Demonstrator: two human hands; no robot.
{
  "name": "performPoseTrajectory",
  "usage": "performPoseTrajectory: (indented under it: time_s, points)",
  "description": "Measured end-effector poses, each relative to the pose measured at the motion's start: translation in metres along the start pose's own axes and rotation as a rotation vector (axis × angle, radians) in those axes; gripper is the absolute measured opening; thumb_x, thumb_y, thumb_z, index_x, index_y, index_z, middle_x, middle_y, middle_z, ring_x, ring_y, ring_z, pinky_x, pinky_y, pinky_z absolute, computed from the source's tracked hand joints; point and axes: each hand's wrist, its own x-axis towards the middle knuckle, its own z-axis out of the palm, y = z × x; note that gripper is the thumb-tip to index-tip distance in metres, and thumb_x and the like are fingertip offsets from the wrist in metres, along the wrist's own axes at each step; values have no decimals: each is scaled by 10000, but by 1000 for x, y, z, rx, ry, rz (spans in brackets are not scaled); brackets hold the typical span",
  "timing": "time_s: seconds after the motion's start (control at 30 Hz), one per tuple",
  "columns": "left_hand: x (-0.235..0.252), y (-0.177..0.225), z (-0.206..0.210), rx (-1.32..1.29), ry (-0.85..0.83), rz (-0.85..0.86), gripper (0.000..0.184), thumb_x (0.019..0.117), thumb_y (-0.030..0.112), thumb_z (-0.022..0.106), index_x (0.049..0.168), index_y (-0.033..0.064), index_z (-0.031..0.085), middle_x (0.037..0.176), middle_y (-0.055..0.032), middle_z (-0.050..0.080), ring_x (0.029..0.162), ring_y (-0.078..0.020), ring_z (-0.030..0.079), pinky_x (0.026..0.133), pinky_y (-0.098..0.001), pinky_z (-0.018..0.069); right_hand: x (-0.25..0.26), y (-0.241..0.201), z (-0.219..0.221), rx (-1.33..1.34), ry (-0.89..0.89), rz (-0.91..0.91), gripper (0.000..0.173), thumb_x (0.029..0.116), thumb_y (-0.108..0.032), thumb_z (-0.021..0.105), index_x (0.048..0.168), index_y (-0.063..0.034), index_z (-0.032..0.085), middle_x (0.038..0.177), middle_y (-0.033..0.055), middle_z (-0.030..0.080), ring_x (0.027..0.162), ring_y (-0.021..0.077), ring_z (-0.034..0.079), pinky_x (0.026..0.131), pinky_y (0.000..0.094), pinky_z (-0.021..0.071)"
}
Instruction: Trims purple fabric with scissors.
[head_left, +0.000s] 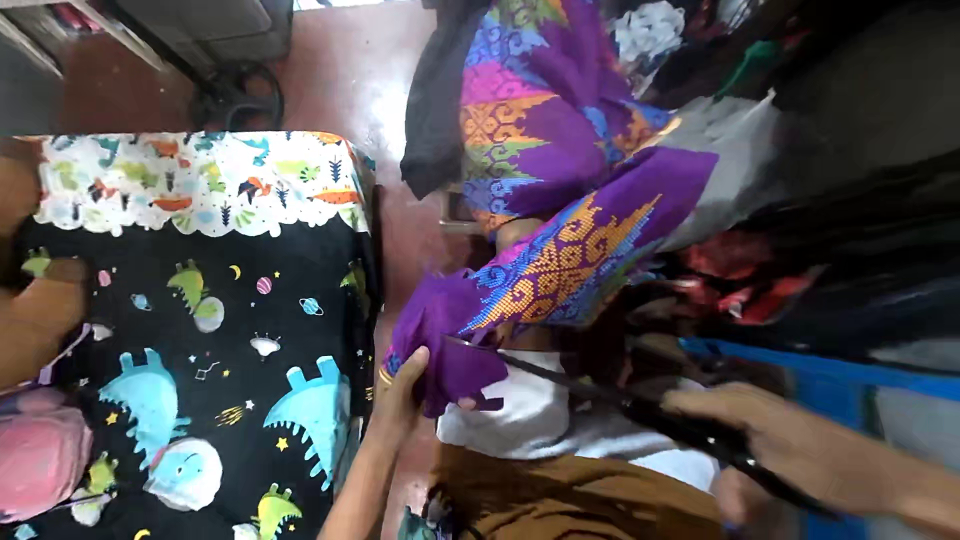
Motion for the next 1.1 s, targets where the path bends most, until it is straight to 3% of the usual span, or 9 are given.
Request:
performPoseTrajectory:
  time_s: [0.13, 0.3, 0.7, 0.77, 0.83, 0.9, 0.97, 1.03, 1.1]
  points:
    - [-18, -10, 5, 6, 8, 8, 338, 919, 432, 722, 1123, 168, 672, 954, 51, 768, 866, -65, 738, 785, -292, 633, -27, -14, 68, 228, 56, 119, 689, 767, -703, 703, 958, -41, 693, 726, -10, 624, 646, 19, 555, 578, 239, 471]
    - [-30, -13, 10, 59, 6, 18, 274, 938, 402, 705, 1109, 190, 670, 942, 75, 770, 860, -44, 735, 777, -272, 631, -46, -22, 130, 457, 140, 156, 724, 800, -703, 679, 1012, -11, 673, 779, 11, 626, 699, 22, 564, 631, 232, 483]
    - [-42, -18, 15, 101, -12, 26, 247, 932, 383, 707, 1076, 187, 669, 914, 80, 767, 840, -30, 730, 771, -256, 625, -57, -23, 165, 493, 242, 144, 705, 789, -734, 665, 959, -50, 667, 729, -15, 599, 638, 15, 535, 567, 220, 453]
    - [-44, -23, 12, 53, -42, 3, 331, 902, 483, 722, 1082, 209, 677, 934, 68, 765, 849, -43, 731, 765, -270, 628, -65, -23, 169, 501, 251, 164, 677, 803, -695, 688, 939, -32, 666, 730, 2, 603, 645, 35, 542, 576, 237, 457]
    - [-42, -24, 8, -92, -141, -75, 443, 873, 657, 636, 1096, 284, 725, 1021, 86, 765, 955, -38, 721, 841, -284, 611, -73, -24, 171, 493, 257, 193, 682, 804, -671, 703, 951, -6, 665, 752, 28, 612, 668, 56, 549, 603, 253, 464]
    - [-31, -23, 1, -435, -264, -290, 743, 778, 810, 592, 1142, 182, 753, 1110, -30, 755, 1057, -159, 714, 922, -392, 588, -80, -27, 169, 466, 267, 232, 691, 798, -649, 717, 955, 21, 659, 756, 73, 622, 673, 108, 566, 613, 307, 477]
    - [-15, -22, -1, -643, -317, -474, 922, 693, 899, 564, 1174, 131, 729, 1145, -96, 738, 1077, -227, 711, 916, -442, 590, -88, -25, 173, 432, 315, 242, 669, 778, -650, 735, 934, -4, 663, 723, 53, 610, 650, 95, 561, 587, 296, 472]
    - [-4, -23, 1, -675, -381, -535, 840, 762, 839, 578, 1195, 133, 719, 1159, -93, 734, 1081, -222, 710, 911, -439, 596, -95, -21, 178, 389, 358, 242, 653, 766, -661, 738, 919, -30, 671, 702, 42, 613, 631, 96, 564, 566, 296, 476]
    - [-4, -20, 13, -569, -429, -518, 537, 869, 594, 691, 1149, 139, 746, 1105, -65, 754, 1023, -177, 730, 881, -385, 613, -102, -21, 179, 375, 344, 274, 654, 754, -649, 756, 918, -21, 672, 700, 70, 615, 635, 150, 582, 568, 363, 483]
